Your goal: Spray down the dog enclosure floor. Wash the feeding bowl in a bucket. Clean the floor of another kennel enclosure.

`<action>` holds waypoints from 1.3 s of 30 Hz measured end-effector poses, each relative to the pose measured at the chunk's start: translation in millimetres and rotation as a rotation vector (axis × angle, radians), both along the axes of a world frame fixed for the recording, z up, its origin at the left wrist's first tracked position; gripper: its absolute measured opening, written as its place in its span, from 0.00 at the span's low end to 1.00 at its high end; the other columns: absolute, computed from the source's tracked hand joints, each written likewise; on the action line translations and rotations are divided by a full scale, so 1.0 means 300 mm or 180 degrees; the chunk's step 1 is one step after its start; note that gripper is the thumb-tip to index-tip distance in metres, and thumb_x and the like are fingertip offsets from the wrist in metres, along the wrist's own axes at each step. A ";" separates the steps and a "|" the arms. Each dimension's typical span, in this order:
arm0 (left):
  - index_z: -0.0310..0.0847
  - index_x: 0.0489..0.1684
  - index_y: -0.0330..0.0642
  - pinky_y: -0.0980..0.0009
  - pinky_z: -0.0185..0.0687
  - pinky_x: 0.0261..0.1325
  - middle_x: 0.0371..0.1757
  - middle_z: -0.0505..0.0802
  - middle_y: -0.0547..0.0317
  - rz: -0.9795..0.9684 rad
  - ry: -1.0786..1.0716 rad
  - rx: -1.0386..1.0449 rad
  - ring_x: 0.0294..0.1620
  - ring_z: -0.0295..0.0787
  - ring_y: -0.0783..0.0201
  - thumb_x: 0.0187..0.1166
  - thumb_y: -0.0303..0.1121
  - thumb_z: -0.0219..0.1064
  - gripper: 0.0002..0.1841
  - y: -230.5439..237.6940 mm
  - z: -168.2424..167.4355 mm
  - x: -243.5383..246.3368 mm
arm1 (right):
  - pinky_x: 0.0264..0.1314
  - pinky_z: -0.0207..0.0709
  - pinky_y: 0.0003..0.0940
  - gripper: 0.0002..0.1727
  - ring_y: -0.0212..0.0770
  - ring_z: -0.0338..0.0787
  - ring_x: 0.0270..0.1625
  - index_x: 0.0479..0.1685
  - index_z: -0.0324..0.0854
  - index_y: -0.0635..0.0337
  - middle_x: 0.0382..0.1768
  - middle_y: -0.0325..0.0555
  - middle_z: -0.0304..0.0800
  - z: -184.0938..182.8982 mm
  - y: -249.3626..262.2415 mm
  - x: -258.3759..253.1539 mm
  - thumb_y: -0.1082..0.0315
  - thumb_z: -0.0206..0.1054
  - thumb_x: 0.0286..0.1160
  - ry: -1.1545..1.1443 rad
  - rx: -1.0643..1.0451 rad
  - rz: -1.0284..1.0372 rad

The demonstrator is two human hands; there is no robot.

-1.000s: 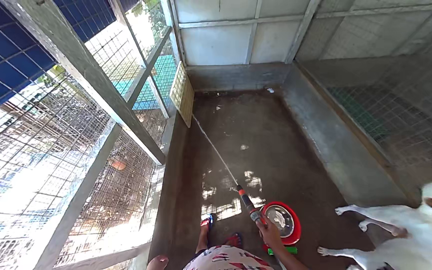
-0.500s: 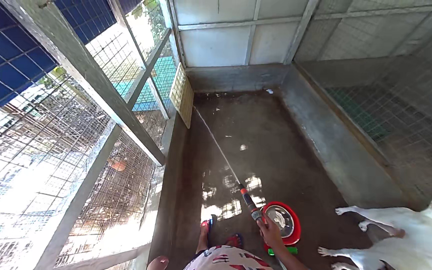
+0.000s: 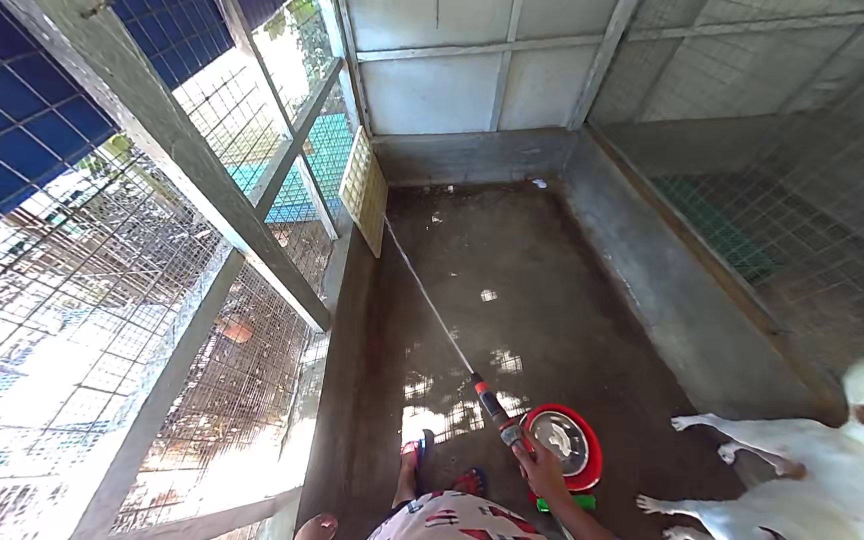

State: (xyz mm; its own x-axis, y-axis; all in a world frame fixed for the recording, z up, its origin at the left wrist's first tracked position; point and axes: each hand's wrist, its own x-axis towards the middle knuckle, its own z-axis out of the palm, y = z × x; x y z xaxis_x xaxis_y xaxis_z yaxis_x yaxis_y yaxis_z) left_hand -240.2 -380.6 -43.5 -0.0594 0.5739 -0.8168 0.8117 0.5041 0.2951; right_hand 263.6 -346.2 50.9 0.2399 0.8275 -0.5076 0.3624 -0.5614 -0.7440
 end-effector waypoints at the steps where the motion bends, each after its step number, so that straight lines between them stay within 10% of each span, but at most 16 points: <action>1: 0.86 0.69 0.38 0.42 0.65 0.85 0.72 0.89 0.40 -0.0012 -0.0003 0.0000 0.79 0.81 0.42 0.91 0.40 0.60 0.19 0.001 0.001 0.001 | 0.30 0.77 0.40 0.31 0.42 0.79 0.21 0.87 0.66 0.64 0.28 0.55 0.86 0.002 -0.002 -0.001 0.66 0.65 0.86 -0.0022 -0.0007 0.0070; 39: 0.85 0.69 0.36 0.42 0.64 0.86 0.72 0.88 0.39 -0.0118 0.0002 0.0026 0.80 0.80 0.42 0.91 0.38 0.59 0.19 0.006 0.035 0.017 | 0.35 0.79 0.43 0.32 0.45 0.81 0.24 0.88 0.65 0.63 0.32 0.58 0.88 -0.021 -0.007 -0.020 0.64 0.65 0.87 -0.0054 -0.0044 0.0082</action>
